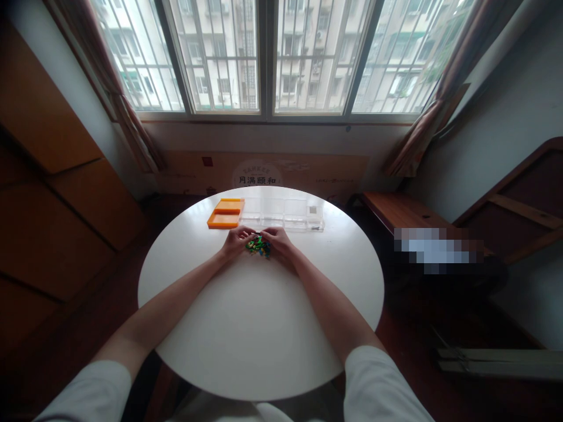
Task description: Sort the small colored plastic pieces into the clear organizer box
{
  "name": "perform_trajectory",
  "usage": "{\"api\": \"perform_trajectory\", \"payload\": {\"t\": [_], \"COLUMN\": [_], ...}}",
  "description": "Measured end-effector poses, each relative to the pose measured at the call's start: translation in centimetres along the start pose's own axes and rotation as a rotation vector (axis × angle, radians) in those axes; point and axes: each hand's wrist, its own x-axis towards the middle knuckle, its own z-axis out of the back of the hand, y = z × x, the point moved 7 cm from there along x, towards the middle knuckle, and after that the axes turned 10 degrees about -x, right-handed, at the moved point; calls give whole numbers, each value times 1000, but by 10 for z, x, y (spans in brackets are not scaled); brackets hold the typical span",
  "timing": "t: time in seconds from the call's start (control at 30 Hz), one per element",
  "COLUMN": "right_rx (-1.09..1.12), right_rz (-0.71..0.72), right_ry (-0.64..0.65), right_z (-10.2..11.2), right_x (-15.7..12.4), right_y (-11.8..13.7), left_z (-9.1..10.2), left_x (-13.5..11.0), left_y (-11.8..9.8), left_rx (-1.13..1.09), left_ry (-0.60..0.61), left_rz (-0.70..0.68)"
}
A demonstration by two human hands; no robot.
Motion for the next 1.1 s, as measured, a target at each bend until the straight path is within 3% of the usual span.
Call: {"api": "perform_trajectory", "payload": {"t": [1.1], "right_rx": [23], "right_rz": [22], "right_ry": [12], "right_z": [0], "right_x": [0], "right_y": [0], "left_z": [-1], "left_x": [0], "left_y": [2], "left_rx": [-4], "left_ry": [16], "left_rz": [3]}}
